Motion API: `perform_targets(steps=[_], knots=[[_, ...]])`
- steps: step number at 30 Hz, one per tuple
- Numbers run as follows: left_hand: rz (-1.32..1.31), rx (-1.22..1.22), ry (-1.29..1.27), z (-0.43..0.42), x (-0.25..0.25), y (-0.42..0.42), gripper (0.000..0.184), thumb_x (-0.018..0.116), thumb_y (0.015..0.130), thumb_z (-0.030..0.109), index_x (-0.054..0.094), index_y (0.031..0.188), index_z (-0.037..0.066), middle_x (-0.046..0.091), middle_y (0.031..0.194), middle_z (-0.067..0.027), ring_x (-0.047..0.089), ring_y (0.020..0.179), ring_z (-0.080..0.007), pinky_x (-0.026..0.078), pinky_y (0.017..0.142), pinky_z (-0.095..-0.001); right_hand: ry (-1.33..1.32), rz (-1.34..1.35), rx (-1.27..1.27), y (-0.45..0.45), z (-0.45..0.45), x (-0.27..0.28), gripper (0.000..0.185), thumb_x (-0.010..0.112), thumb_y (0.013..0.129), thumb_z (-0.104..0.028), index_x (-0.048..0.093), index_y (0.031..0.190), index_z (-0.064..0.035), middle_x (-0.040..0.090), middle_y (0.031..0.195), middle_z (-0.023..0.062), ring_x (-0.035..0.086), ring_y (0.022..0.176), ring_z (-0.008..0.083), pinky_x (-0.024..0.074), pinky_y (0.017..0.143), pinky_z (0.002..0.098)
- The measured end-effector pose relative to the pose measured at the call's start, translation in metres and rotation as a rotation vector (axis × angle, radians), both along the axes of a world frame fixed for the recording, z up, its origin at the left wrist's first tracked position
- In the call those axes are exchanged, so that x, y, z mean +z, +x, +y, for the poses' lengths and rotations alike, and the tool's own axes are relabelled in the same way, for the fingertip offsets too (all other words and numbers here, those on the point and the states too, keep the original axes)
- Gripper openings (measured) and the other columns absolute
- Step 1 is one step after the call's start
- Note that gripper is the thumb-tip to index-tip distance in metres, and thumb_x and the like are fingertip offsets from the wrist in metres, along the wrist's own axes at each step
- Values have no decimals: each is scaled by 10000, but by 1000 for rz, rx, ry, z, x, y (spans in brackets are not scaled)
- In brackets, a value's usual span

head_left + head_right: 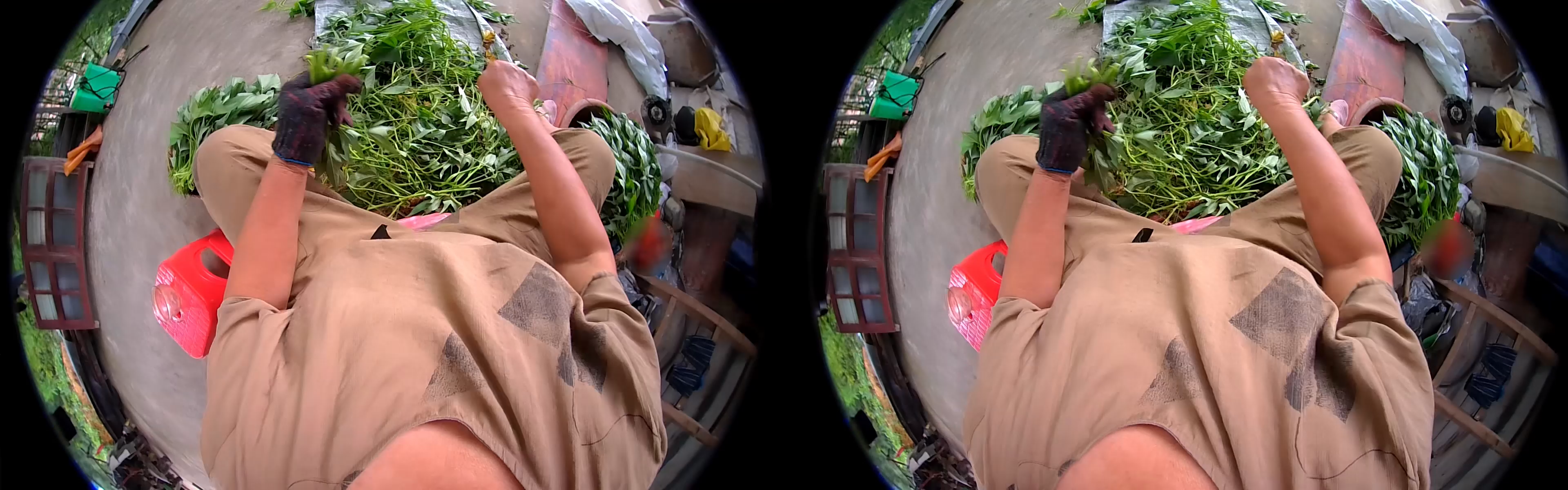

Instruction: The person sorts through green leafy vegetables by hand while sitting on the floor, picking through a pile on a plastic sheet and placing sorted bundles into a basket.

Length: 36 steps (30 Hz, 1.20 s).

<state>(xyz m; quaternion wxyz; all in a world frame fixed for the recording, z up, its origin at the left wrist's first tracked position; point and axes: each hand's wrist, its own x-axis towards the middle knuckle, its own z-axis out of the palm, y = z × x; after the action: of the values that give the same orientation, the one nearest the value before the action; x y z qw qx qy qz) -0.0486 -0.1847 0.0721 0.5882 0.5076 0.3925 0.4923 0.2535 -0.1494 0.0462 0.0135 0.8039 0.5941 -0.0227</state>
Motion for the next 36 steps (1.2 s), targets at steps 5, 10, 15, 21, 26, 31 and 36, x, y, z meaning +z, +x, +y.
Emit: perform_targets(steps=[5, 10, 15, 21, 26, 31, 36], knots=[[-555, -68, -180, 44, -28, -61, 291, 624, 917, 228, 627, 1073, -18, 582, 709, -76, 564, 659, -221, 491, 690, -375, -282, 90, 199, -59, -30, 19, 279, 502, 825, -200, 718, 929, -58, 702, 991, 153, 679, 919, 326, 518, 759, 422], [-640, -107, -316, 41, -40, -40, 301, 584, 934, 177, 585, 1165, -16, 572, 755, -89, 541, 737, -235, 457, 742, -359, -224, 559, 451, -107, -34, -58, 365, 569, 869, -338, 634, 1092, -57, 679, 951, 182, 641, 932, 347, 499, 808, 446], [-570, -75, -327, 29, -35, -21, 217, 597, 911, 94, 640, 1071, -46, 618, 759, -97, 595, 701, -214, 499, 709, -327, -128, 1481, 382, -116, -27, -16, 601, 682, 858, -409, 499, 1288, -31, 652, 990, 96, 605, 957, 217, 469, 874, 362], [84, 83, 295, 18, -24, 13, 223, 651, 854, 73, 686, 1051, -26, 703, 980, -100, 641, 904, -146, 514, 829, -300, -440, 1868, 47, -132, -46, 0, 335, 633, 919, -291, 645, 1056, 14, 684, 939, 72, 655, 789, 141, 539, 726, 287], [-198, -87, 60, 16, 3, 15, 194, 592, 891, 108, 667, 1021, -14, 685, 898, -106, 645, 846, -212, 510, 830, -356, -468, 2010, 4, -135, -55, 10, 298, 624, 925, -263, 663, 997, 24, 695, 864, 78, 662, 687, 155, 555, 662, 293], [-643, -250, -198, 36, -13, -25, 236, 553, 940, 157, 650, 999, -49, 580, 707, -99, 595, 632, -261, 547, 680, -429, -396, 1279, 414, -86, -52, -75, 422, 691, 856, -343, 622, 1129, -30, 686, 999, 109, 638, 966, 216, 499, 834, 344], [-451, 143, -160, 45, -9, -56, 230, 580, 912, 129, 667, 1054, -29, 481, 618, -51, 521, 555, -218, 523, 587, -400, -696, 46, 741, -44, -114, -118, 265, 638, 784, -233, 635, 988, -64, 692, 941, 135, 665, 910, 322, 489, 790, 426]])
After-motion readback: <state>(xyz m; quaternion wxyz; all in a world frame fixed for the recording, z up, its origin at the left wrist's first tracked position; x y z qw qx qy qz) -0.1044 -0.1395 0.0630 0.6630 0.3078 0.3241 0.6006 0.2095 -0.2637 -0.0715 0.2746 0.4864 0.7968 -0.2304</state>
